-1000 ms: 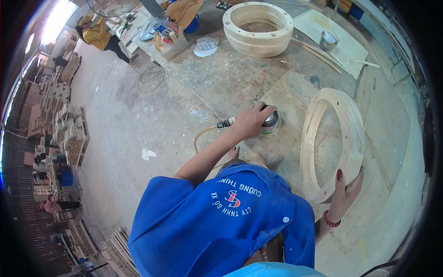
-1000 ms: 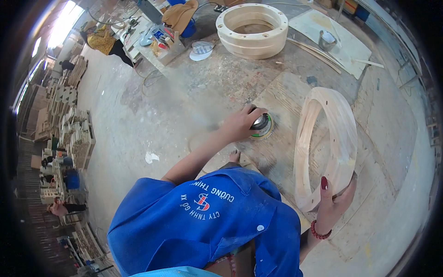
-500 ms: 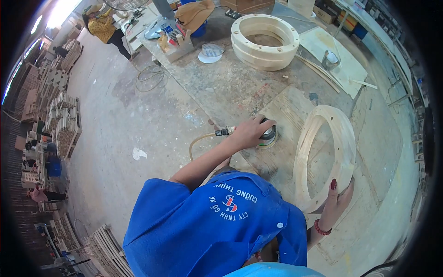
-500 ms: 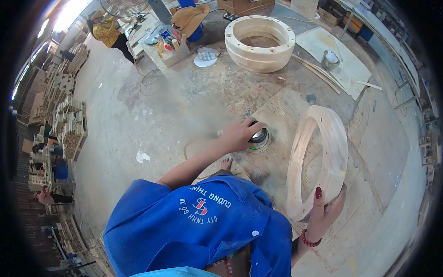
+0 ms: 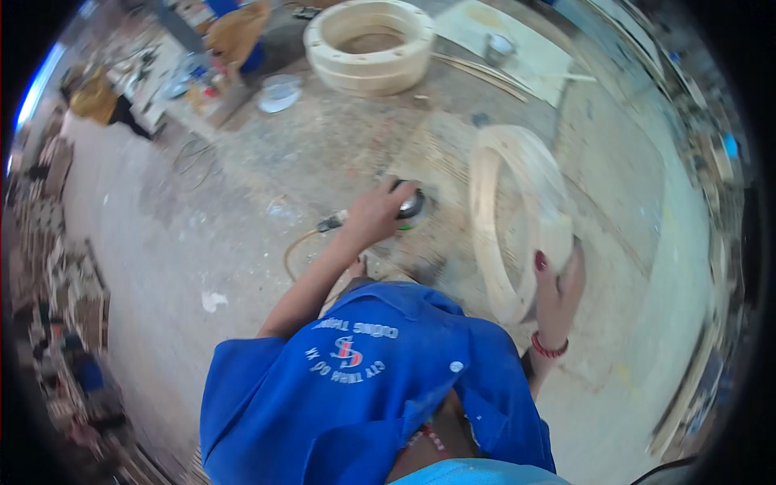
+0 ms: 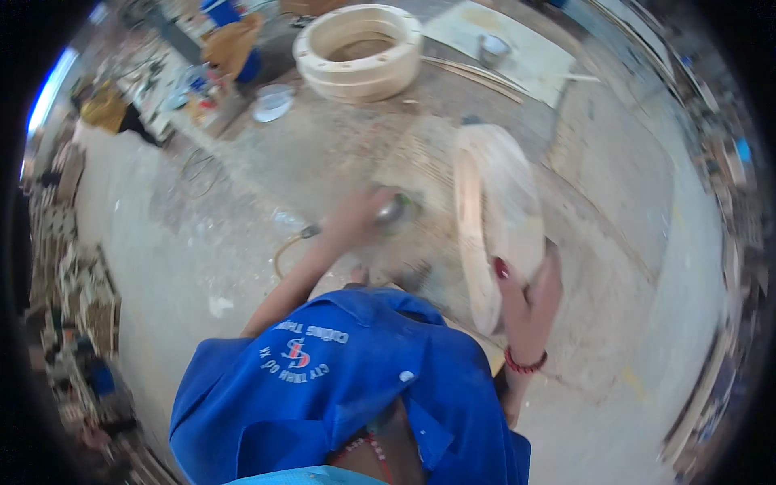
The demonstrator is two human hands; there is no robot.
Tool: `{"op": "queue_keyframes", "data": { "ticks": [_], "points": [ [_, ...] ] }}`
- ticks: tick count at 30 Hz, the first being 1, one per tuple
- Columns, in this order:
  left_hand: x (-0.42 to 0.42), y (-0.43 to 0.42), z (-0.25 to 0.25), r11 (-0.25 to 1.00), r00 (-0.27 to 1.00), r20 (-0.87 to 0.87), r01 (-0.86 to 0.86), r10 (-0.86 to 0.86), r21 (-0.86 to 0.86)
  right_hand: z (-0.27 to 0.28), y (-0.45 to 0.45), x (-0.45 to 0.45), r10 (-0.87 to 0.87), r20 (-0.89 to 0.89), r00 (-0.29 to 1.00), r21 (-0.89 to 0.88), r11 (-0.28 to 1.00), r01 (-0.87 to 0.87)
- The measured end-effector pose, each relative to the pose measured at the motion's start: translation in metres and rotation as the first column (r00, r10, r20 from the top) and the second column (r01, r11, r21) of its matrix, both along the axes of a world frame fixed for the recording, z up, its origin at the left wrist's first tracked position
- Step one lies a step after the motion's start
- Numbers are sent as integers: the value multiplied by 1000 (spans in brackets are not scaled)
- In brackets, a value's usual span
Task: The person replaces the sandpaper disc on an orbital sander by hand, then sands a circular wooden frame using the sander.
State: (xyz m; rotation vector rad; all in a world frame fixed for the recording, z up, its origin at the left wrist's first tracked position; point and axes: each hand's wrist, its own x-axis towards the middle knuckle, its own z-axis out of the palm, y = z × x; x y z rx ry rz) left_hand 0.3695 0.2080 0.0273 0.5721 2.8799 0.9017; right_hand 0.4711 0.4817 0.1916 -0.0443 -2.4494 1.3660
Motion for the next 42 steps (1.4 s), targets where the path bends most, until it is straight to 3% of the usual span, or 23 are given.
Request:
{"op": "queue_keyframes", "data": {
  "ticks": [3, 6, 8, 15, 26, 38, 42],
  "points": [
    [0, 3, 0, 1000, 992, -127, 7, -9, -14, 1, -3, -3, 19, 4, 1000, -6, 1000, -19],
    [3, 4, 15, 999, 994, -109, -8, 5, -32, -2, -4, -3, 15, 52, 999, -29, 999, -14],
    [1, 4, 13, 1000, 993, -114, 8, -10, -21, 3, -16, -5, -12, -42, 999, -32, 999, 11],
    [0, -1, 12, 999, 999, -41, 14, -15, -30, 2, -8, -6, 136, -105, 985, 279, 955, -102],
    [-2, -6, 6, 998, 994, -92, 55, -58, -30, 1, -17, -15, 105, -59, 993, 348, 934, -78],
    [-3, -11, 2, 997, 992, -101, 73, -74, -12, 3, -28, -20, 110, -82, 990, 364, 928, -73],
    [-6, -6, 5, 998, 998, -16, 65, -65, -14, 17, -36, -15, 71, 47, 996, 224, 971, -80]
  ]
}}
